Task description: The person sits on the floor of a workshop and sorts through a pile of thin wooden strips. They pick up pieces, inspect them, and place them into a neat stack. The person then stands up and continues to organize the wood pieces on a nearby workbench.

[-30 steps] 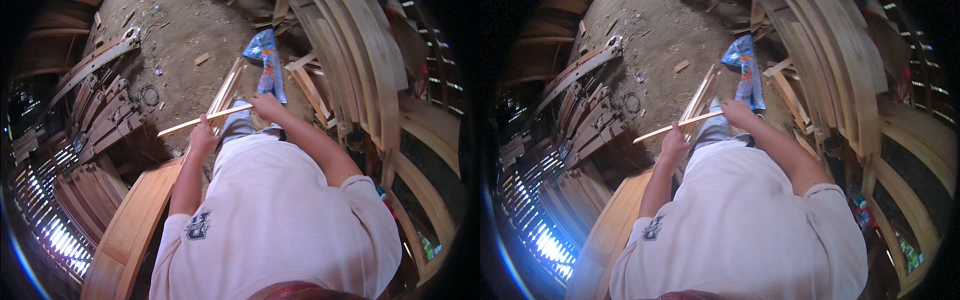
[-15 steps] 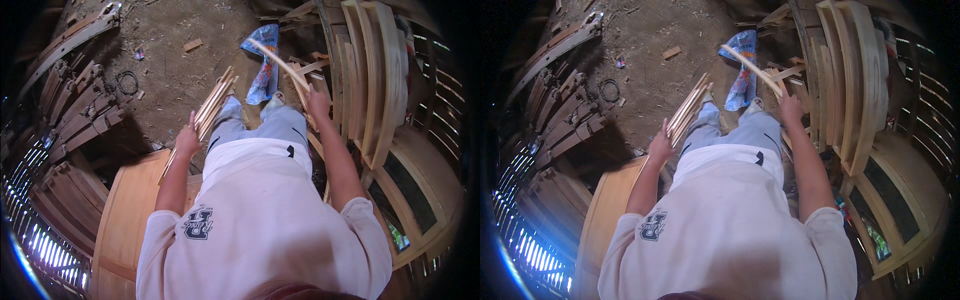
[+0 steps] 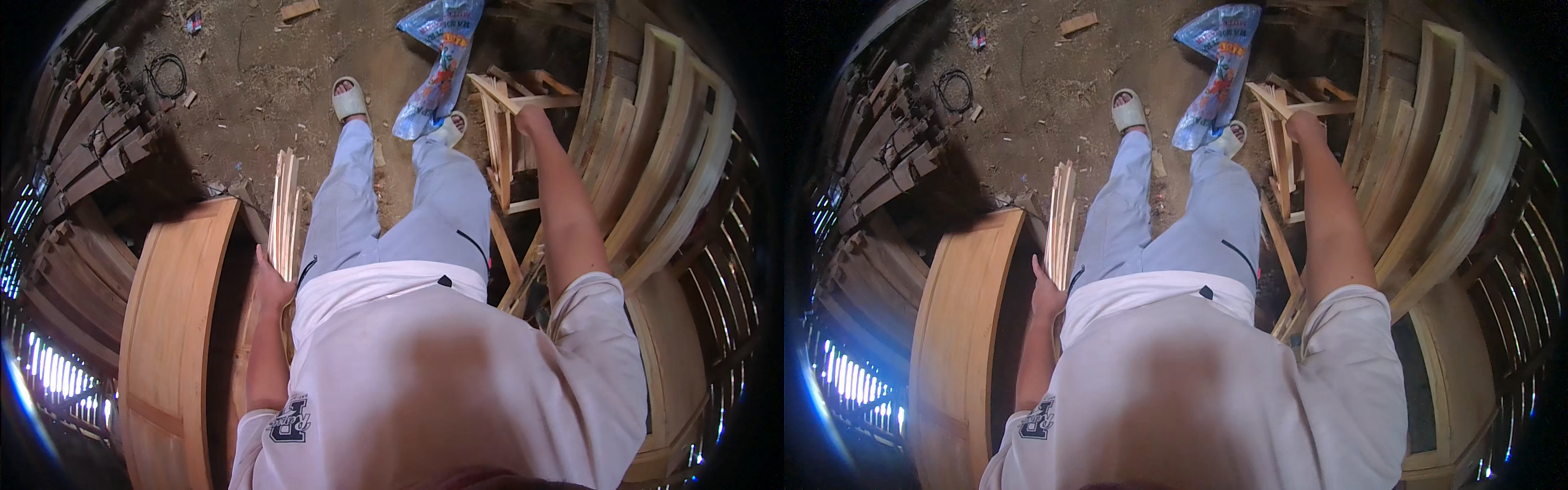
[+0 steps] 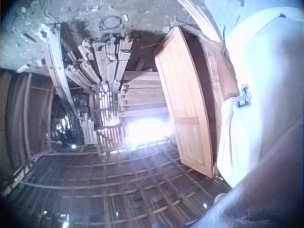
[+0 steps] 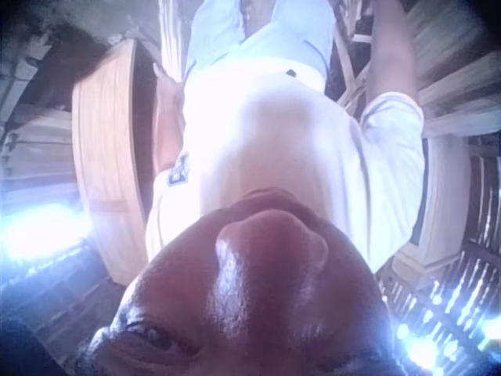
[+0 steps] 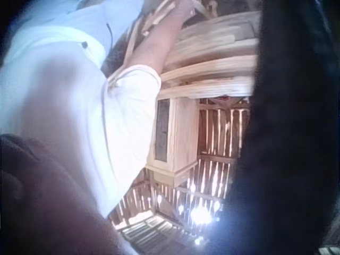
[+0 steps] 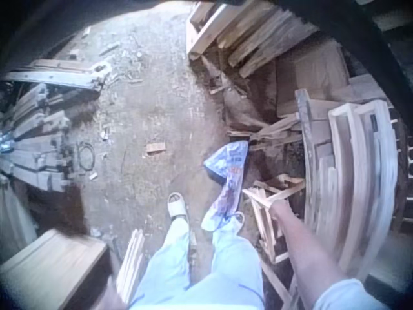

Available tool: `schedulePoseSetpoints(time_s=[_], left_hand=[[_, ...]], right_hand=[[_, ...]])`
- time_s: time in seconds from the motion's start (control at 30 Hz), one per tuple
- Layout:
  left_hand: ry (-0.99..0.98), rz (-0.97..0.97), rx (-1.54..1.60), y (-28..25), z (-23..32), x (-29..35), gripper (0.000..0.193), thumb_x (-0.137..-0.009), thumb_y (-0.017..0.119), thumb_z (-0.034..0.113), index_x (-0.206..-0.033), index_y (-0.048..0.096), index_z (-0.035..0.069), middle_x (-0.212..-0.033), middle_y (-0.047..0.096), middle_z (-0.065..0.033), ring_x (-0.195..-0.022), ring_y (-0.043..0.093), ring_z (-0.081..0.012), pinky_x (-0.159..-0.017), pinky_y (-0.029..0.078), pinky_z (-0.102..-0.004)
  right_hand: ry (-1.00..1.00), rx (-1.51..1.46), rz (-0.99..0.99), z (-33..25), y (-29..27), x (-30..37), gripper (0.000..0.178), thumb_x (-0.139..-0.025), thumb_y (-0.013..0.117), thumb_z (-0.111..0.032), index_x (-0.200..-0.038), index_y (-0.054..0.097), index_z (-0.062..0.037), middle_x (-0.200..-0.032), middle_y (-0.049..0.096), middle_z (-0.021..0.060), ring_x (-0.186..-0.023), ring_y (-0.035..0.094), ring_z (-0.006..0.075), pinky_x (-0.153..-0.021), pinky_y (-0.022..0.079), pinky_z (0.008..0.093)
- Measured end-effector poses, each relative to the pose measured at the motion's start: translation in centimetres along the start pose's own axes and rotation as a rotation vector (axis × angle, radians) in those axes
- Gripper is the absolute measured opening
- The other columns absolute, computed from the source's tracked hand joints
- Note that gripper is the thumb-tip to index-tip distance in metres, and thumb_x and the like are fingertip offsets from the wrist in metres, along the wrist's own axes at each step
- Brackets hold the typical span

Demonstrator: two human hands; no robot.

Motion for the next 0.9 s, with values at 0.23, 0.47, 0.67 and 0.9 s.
schedulePoseSetpoints(time_s=[0.23, 0.47, 0.67, 0.9], left_hand=[[0.057, -0.022, -0.058, 1.3, 0.6, 1.1, 0.127, -0.072, 0.087, 0.045, -0.162, 0.005, 0.009, -0.141, 0.057, -0.0274, -0.124, 0.059, -0.0444, -0.098, 0.05, -0.0504], [0.146, -0.032, -0.396, -2.9, 4.6, -0.7, 0.123, -0.072, 0.083, 0.026, -0.161, 0.0, 0.011, -0.129, 0.063, -0.0223, -0.114, 0.064, -0.0413, -0.092, 0.054, -0.0498], [0.525, 0.033, -0.527, -10.9, 15.2, -0.5, 0.127, -0.069, 0.077, 0.012, -0.162, -0.01, 0.008, -0.121, 0.065, -0.0228, -0.105, 0.067, -0.0397, -0.088, 0.056, -0.047], [0.91, 0.156, -0.751, -14.5, 25.3, 0.2, 0.133, -0.068, 0.081, 0.015, -0.161, -0.015, 0.008, -0.118, 0.067, -0.0252, -0.099, 0.069, -0.0415, -0.082, 0.058, -0.0476]], right_hand=[[0.026, -0.064, -0.046, -2.4, -2.3, 2.6, 0.034, -0.09, 0.056, -0.014, -0.118, 0.072, -0.0027, -0.125, 0.068, 0.0238, -0.117, 0.066, 0.0389, -0.097, 0.054, 0.0485], [0.029, -0.314, 0.116, -1.8, -3.0, 11.6, 0.03, -0.089, 0.062, -0.017, -0.113, 0.073, -0.0021, -0.114, 0.071, 0.0247, -0.108, 0.069, 0.0394, -0.09, 0.056, 0.0485], [-0.085, -0.72, 0.258, -3.0, -1.6, 24.4, 0.024, -0.089, 0.066, -0.018, -0.104, 0.072, -0.0003, -0.102, 0.07, 0.0287, -0.097, 0.068, 0.0453, -0.084, 0.054, 0.0518], [-0.39, -0.944, 0.352, -7.4, -0.7, 36.8, 0.031, -0.088, 0.069, -0.016, -0.115, 0.071, -0.0013, -0.113, 0.068, 0.025, -0.107, 0.064, 0.0406, -0.094, 0.05, 0.0476]])
Point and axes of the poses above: each hand's wrist, its own x-axis away from the middle knuckle, its own y-axis out of the palm, z = x × y, the point moved 2 cm from there along -x, towards the middle knuckle
